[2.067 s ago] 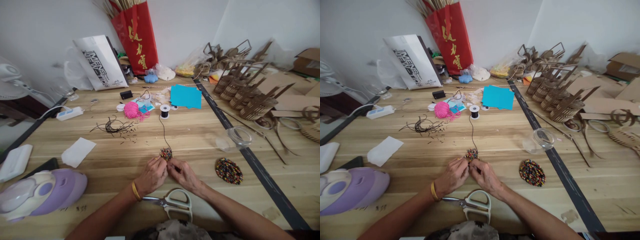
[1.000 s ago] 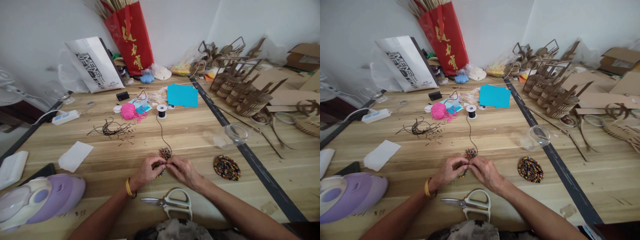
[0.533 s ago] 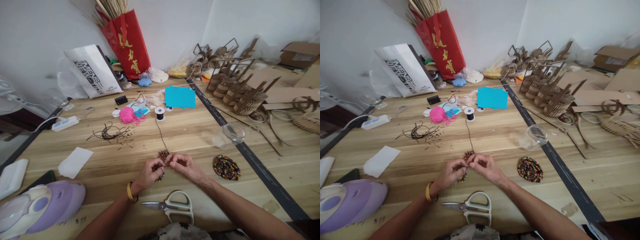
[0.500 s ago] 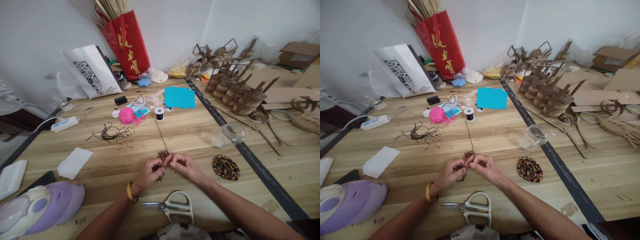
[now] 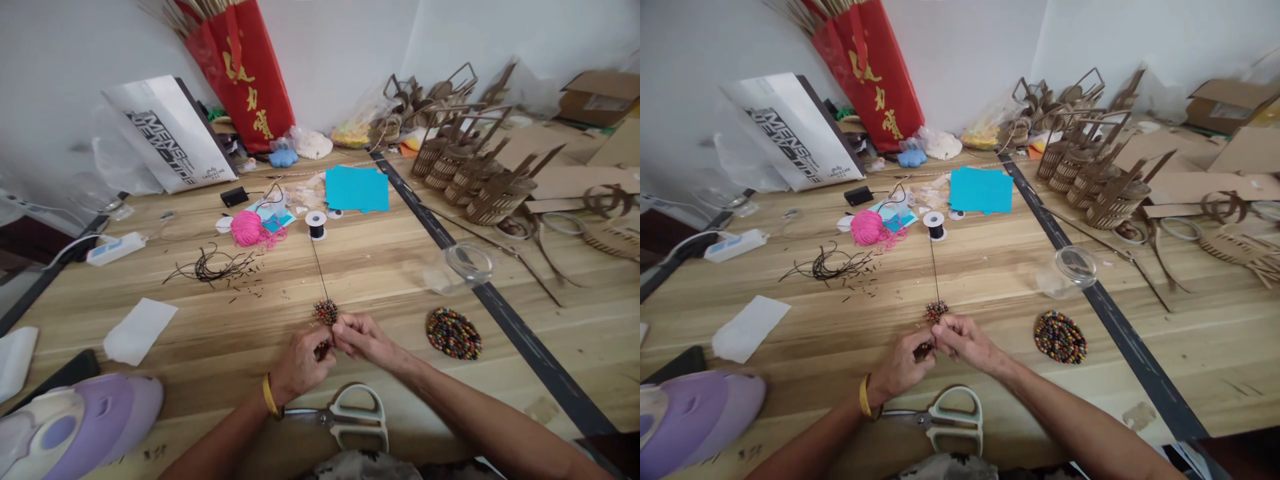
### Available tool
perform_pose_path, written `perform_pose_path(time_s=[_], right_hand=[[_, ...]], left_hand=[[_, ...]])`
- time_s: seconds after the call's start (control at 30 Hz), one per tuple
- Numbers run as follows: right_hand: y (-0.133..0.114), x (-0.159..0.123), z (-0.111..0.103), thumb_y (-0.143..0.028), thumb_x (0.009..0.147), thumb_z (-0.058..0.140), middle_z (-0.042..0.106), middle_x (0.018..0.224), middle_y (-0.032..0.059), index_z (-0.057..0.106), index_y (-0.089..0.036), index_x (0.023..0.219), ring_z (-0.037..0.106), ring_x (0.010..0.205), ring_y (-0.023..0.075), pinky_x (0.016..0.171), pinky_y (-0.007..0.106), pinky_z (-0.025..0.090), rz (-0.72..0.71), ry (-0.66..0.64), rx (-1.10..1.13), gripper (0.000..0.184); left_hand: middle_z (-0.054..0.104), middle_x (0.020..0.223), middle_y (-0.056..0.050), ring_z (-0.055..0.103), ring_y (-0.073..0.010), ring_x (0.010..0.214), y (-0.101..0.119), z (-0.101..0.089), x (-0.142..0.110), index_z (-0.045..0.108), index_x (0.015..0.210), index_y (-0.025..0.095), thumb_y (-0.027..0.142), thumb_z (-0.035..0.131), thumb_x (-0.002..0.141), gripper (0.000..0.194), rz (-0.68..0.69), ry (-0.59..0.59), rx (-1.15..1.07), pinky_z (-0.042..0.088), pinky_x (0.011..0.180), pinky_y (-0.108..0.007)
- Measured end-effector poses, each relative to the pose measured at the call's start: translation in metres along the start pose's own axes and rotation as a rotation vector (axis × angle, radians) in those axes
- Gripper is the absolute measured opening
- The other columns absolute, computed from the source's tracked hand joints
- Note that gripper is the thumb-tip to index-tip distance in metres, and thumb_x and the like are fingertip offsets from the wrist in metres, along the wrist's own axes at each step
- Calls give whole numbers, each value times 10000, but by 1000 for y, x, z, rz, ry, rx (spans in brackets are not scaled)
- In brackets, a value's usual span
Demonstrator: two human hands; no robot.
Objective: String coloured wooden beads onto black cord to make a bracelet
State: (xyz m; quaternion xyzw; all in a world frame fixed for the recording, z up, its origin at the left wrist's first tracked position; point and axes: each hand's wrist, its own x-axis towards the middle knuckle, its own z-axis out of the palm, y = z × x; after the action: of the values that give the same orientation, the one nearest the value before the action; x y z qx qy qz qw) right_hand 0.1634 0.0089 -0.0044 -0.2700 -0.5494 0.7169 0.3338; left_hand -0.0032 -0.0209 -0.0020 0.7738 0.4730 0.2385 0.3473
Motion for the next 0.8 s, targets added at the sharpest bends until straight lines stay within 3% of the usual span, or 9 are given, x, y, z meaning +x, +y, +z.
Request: perform_pose_path(time_s=[0.23, 0.4, 0.47, 0.57, 0.73, 0.8], right_hand=[[-3, 0, -8, -538, 841, 560, 392, 502, -79, 419, -167, 614, 295, 398, 38, 382, 167, 228, 134, -70, 125, 457], [-4, 0, -17, -485, 870, 555, 579, 611, -9, 527, -145, 672, 489, 481, 70, 470, 189, 396, 44, 10, 105, 394], [-8, -1, -20, -464, 872, 562, 648, 746, 40, 544, -149, 670, 580, 629, 110, 585, 233, 465, -35, 69, 21, 375], [-11, -2, -24, -433, 885, 552, 656, 852, 70, 554, -162, 664, 605, 816, 164, 736, 299, 483, -156, 179, -172, 350], [-9, -5, -28, -278, 894, 535, 580, 1060, 113, 599, -188, 902, 556, 986, 217, 747, 329, 496, -323, 411, -583, 110], [-8, -8, -27, -205, 874, 547, 538, 1147, 125, 607, -202, 985, 525, 1049, 235, 774, 349, 497, -399, 479, -747, 127]], left_hand=[[621, 723, -27, 526, -162, 698, 1, -5, 2, 617, 757, 162, 63, 495, 690, 170, 32, -52, 2, 387, 689, -271], [627, 688, -23, 543, -132, 643, -6, -8, 2, 600, 758, 150, 196, 539, 794, 84, -118, -65, -253, 419, 641, -243], [627, 662, -24, 554, -123, 613, -10, -9, 2, 589, 754, 141, 254, 563, 806, 128, -181, -78, -430, 433, 618, -236], [645, 649, -36, 584, -128, 596, -15, -11, 3, 575, 773, 128, 329, 599, 805, 205, -264, -98, -722, 465, 610, -250], [676, 663, -49, 619, -138, 625, -20, -14, 3, 595, 802, 114, 365, 655, 779, 259, -330, -88, -994, 487, 647, -268], [679, 657, -47, 621, -138, 622, -20, -14, 3, 599, 802, 112, 369, 672, 766, 269, -331, -87, -1043, 489, 647, -269]])
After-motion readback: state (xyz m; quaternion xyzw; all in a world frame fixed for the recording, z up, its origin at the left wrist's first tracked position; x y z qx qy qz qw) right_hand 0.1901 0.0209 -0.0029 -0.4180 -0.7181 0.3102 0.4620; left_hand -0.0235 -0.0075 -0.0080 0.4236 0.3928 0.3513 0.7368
